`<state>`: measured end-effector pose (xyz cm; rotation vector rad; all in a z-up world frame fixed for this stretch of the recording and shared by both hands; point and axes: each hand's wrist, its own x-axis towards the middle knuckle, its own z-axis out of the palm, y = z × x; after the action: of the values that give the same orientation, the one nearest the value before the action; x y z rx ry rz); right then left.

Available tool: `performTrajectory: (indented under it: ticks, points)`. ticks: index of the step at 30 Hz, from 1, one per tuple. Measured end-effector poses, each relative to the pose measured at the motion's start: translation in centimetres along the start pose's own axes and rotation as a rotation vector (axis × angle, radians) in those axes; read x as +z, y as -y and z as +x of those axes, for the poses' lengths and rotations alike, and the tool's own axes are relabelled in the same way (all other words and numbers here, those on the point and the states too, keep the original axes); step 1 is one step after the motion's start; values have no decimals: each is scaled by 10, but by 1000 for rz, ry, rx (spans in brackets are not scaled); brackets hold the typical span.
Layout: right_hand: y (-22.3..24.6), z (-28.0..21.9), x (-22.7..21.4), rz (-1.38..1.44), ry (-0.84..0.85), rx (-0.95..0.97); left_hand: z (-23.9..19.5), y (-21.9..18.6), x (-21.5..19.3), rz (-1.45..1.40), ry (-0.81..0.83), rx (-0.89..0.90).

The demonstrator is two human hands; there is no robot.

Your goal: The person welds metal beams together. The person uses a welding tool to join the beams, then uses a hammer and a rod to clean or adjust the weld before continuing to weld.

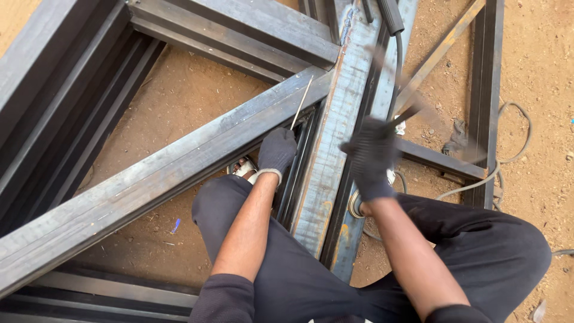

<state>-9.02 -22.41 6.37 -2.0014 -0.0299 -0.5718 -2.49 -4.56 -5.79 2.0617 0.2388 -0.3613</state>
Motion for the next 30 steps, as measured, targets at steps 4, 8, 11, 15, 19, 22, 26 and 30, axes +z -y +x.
performTrajectory:
  ticks: [4,8,11,15,19,22,26,30]
  points:
    - [-44,13,25,-590,569,322,4,6,10,21,-30,41]
    - [-38,6,-9,-376,-22,-180,8,14,24,46,-138,200]
    - [-43,3,7,-203,-11,202,4,13,13,7,-108,78]
    - [-57,2,9,-715,294,72,0,4,4,23,-25,31]
    - [-40,2,-9,-175,-104,250,4,12,-1,24,-128,72]
    - [-34,-2,5,148,-181,209,-4,8,3,-29,-133,52]
    - [-27,9,5,-647,339,117,1,4,-3,24,-104,19]
    - [-27,18,-3,-146,-52,361,-1,14,-5,64,-164,48]
